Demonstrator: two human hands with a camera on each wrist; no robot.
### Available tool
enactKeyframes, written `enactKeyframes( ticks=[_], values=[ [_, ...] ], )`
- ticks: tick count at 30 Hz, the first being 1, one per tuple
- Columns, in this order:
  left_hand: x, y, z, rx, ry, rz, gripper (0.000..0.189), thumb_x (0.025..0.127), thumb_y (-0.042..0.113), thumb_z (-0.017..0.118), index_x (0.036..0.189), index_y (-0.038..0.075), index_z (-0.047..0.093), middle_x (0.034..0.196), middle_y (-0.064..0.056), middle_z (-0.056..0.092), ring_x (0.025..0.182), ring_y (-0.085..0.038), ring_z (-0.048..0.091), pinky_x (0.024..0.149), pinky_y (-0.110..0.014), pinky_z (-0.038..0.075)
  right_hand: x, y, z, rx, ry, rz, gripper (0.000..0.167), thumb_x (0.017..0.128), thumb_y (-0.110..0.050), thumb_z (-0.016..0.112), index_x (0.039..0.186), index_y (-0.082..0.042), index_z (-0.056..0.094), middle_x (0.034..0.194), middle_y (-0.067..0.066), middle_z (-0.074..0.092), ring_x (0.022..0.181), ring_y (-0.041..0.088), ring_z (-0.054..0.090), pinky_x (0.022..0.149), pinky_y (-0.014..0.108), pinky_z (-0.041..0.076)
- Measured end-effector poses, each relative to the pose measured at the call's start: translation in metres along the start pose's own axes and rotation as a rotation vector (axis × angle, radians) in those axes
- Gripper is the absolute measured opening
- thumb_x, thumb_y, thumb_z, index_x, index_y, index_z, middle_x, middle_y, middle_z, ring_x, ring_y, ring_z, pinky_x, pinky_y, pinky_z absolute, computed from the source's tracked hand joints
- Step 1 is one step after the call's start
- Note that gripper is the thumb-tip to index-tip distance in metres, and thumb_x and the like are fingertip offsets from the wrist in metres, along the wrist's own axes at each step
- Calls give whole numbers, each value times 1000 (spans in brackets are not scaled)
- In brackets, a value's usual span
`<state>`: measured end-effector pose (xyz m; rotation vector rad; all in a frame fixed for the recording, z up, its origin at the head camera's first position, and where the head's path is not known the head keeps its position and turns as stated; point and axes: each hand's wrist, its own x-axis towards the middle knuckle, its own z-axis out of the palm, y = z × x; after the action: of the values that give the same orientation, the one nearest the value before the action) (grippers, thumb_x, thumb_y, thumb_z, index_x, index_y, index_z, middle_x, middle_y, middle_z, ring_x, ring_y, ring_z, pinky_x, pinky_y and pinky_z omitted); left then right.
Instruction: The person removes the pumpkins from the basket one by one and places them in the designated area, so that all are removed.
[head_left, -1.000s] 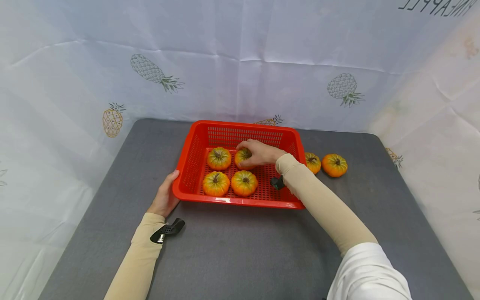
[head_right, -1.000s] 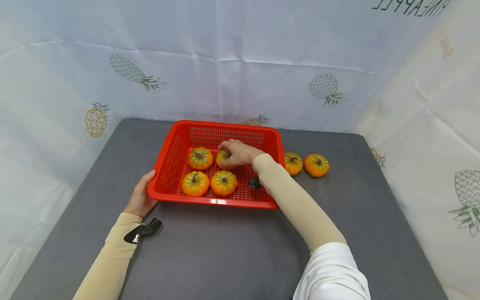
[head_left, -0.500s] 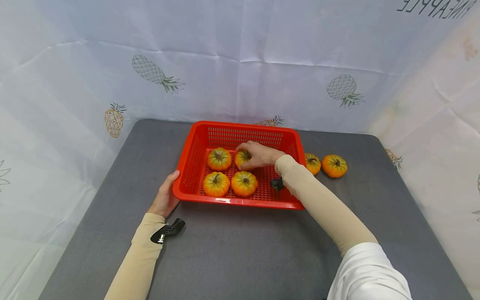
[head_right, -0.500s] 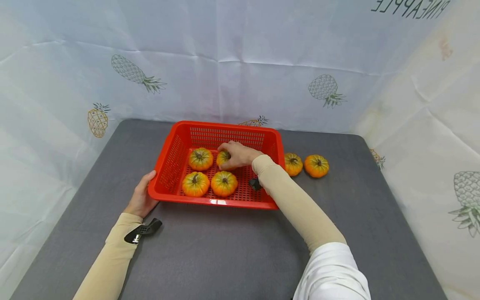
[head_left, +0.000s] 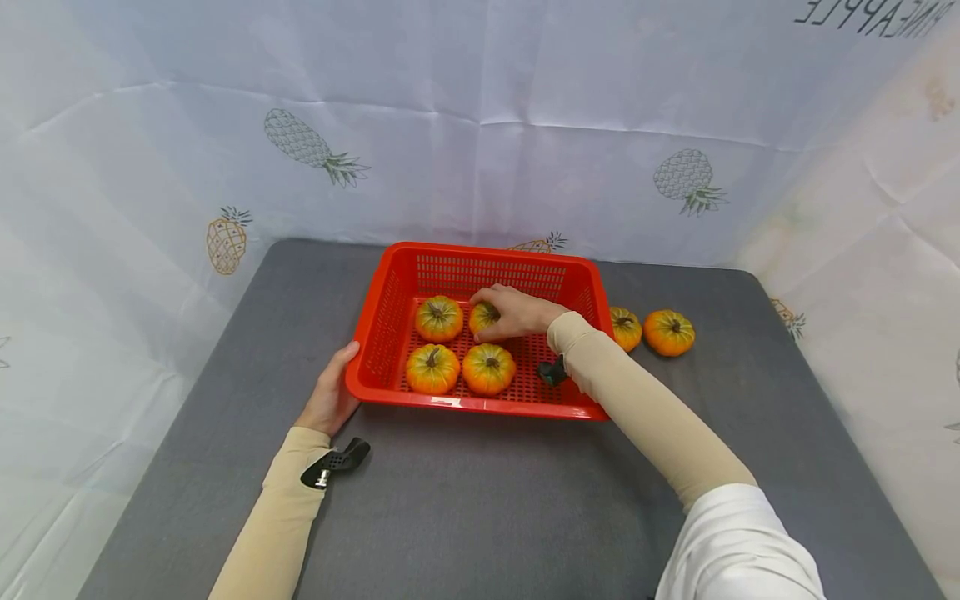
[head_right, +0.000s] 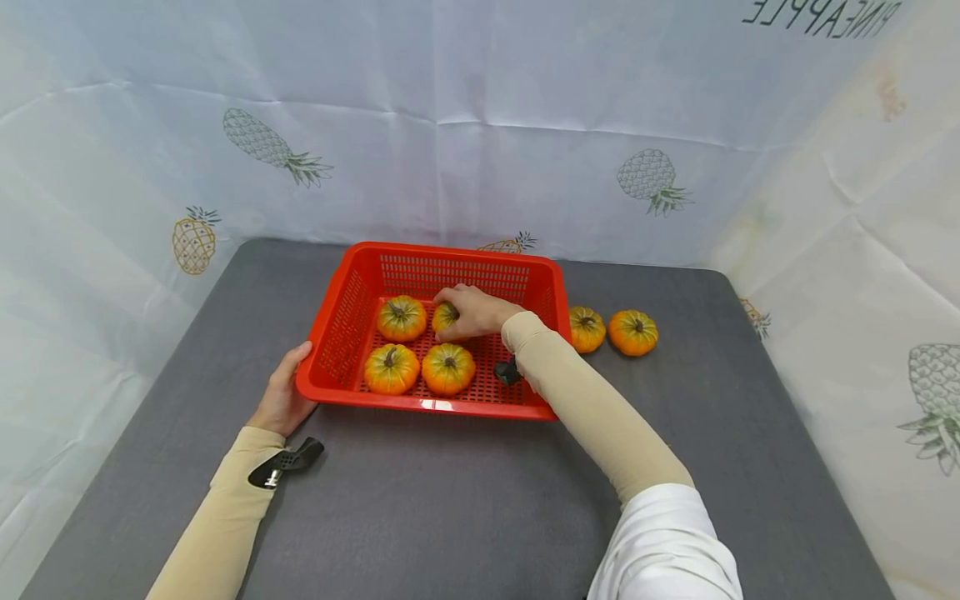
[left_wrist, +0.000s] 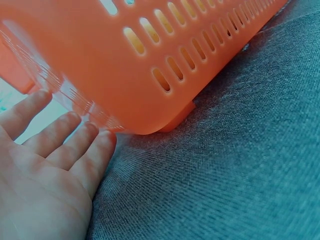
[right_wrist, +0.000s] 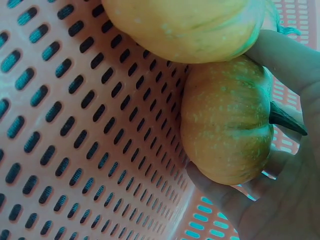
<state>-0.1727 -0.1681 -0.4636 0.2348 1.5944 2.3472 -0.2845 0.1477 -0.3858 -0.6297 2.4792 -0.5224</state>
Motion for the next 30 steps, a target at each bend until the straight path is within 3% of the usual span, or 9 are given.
enactKeyframes(
  ticks=[21,30],
  values=[
    [0,2,1,22,18,-22,41,105,45,40,131,14,50,112,3,64,101,-11,61,89,-27,52,1,1,-3,10,1,-16,62,90,-41,75,144,-21,51,143,8,47,130,24,49,115,46,41],
    [1,1,0,17,8,-10,42,105,45,40,130,13,51,112,3,64,100,-11,61,89,-27,53,-2,3,-5,38,-19,-85,50,96,-36,68,143,-25,57,147,8,45,133,25,46,116,46,40]
  ],
)
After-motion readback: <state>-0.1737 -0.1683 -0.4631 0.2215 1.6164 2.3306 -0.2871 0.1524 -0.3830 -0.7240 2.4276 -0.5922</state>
